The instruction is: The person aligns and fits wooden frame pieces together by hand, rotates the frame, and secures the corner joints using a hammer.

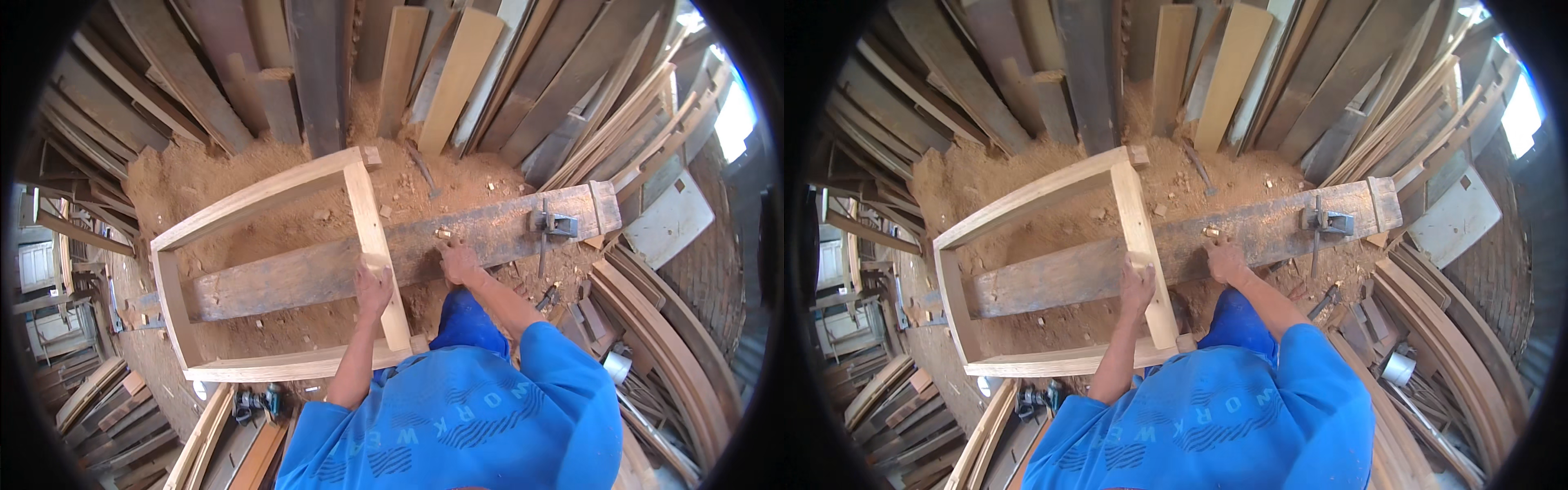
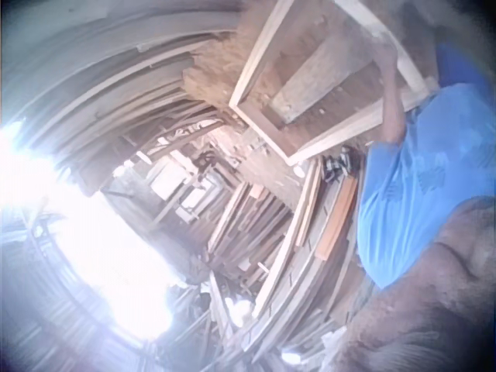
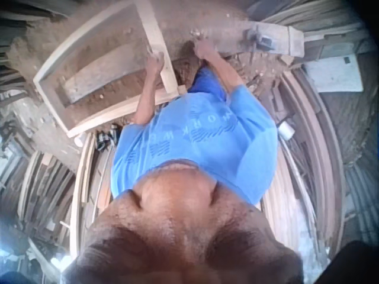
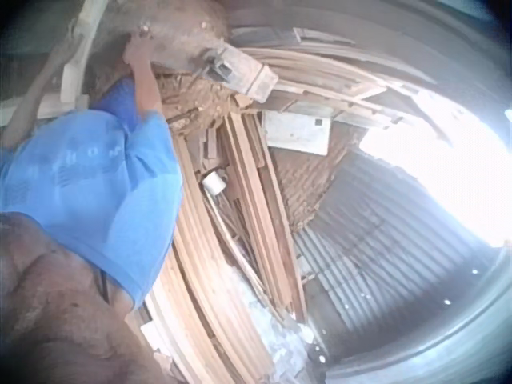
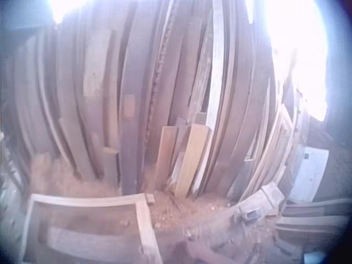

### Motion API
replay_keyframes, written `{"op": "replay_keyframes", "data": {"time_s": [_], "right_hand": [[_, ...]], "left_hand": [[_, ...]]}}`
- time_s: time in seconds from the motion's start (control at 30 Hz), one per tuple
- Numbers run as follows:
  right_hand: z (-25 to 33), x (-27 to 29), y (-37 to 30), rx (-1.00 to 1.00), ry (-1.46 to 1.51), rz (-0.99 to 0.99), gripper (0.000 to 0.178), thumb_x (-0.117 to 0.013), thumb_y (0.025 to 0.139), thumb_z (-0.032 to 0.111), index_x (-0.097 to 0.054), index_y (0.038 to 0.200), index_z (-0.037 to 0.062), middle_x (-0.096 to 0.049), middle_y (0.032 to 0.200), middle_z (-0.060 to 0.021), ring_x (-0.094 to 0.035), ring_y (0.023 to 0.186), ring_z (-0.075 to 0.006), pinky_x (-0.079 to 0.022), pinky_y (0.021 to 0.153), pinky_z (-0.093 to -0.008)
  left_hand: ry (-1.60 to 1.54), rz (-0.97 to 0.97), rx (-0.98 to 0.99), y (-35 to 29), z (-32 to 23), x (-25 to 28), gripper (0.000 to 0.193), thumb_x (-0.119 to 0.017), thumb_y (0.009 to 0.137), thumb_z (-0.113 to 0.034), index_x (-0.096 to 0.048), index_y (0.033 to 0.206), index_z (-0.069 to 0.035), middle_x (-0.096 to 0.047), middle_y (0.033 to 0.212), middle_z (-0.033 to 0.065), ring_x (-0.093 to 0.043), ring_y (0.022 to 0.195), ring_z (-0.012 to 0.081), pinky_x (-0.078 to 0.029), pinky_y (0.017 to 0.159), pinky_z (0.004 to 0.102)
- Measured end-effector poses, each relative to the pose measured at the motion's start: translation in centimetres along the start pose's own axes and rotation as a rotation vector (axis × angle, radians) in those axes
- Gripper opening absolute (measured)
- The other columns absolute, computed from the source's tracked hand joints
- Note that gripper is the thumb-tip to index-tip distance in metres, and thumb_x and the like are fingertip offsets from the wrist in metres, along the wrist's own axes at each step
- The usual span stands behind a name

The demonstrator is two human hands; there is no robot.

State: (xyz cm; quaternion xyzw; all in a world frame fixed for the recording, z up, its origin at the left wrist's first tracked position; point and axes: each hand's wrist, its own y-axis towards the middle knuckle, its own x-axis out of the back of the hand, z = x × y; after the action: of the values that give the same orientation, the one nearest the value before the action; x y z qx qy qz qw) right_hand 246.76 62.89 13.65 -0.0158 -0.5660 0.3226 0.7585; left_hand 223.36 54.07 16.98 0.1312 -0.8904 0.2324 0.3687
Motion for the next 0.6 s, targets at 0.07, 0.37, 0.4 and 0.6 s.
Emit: {"op": "replay_keyframes", "data": {"time_s": [0.07, 0.37, 0.4, 0.6], "right_hand": [[-1.0, 0.9, 0.6, 0.006, -0.006, 0.169, 0.038, -0.060, 0.088, 0.029, -0.065, 0.120, 0.0090, -0.065, 0.114, -0.0263, -0.063, 0.106, -0.0435, -0.049, 0.095, -0.0515], [-14.3, 1.1, 20.4, 0.127, 0.780, -0.088, 0.018, -0.059, 0.082, -0.004, -0.067, 0.091, 0.0075, -0.068, 0.078, -0.0033, -0.063, 0.069, -0.0124, -0.051, 0.062, -0.0283], [-17.4, -0.3, 23.4, 0.046, 0.792, -0.142, 0.020, -0.058, 0.081, -0.007, -0.067, 0.091, 0.0073, -0.067, 0.078, -0.0027, -0.062, 0.068, -0.0110, -0.050, 0.060, -0.0272], [-19.3, -7.6, 35.6, -0.557, 0.875, 0.251, 0.016, -0.049, 0.100, 0.023, -0.060, 0.094, 0.0120, -0.062, 0.072, -0.0026, -0.050, 0.050, -0.0115, -0.037, 0.039, -0.0293]], "left_hand": [[0.041, 0.004, 0.093, 0.4, -1.3, -1.8, 0.074, -0.067, 0.086, -0.033, -0.036, 0.136, 0.012, -0.053, 0.124, 0.0345, -0.052, 0.116, 0.0484, -0.041, 0.102, 0.0511], [0.315, -0.252, 0.276, 0.9, -3.9, -2.2, 0.068, -0.072, 0.078, -0.031, -0.045, 0.127, 0.008, -0.057, 0.106, 0.0283, -0.056, 0.101, 0.0468, -0.046, 0.089, 0.0525], [0.304, -0.256, 0.223, 1.4, -4.5, -2.1, 0.069, -0.072, 0.077, -0.031, -0.045, 0.128, 0.007, -0.058, 0.105, 0.0279, -0.056, 0.100, 0.0461, -0.046, 0.088, 0.0524], [0.348, -0.271, 0.333, -0.1, -3.2, -3.2, 0.076, -0.076, 0.075, -0.030, -0.043, 0.133, 0.005, -0.058, 0.108, 0.0264, -0.057, 0.102, 0.0448, -0.047, 0.088, 0.0515]]}}
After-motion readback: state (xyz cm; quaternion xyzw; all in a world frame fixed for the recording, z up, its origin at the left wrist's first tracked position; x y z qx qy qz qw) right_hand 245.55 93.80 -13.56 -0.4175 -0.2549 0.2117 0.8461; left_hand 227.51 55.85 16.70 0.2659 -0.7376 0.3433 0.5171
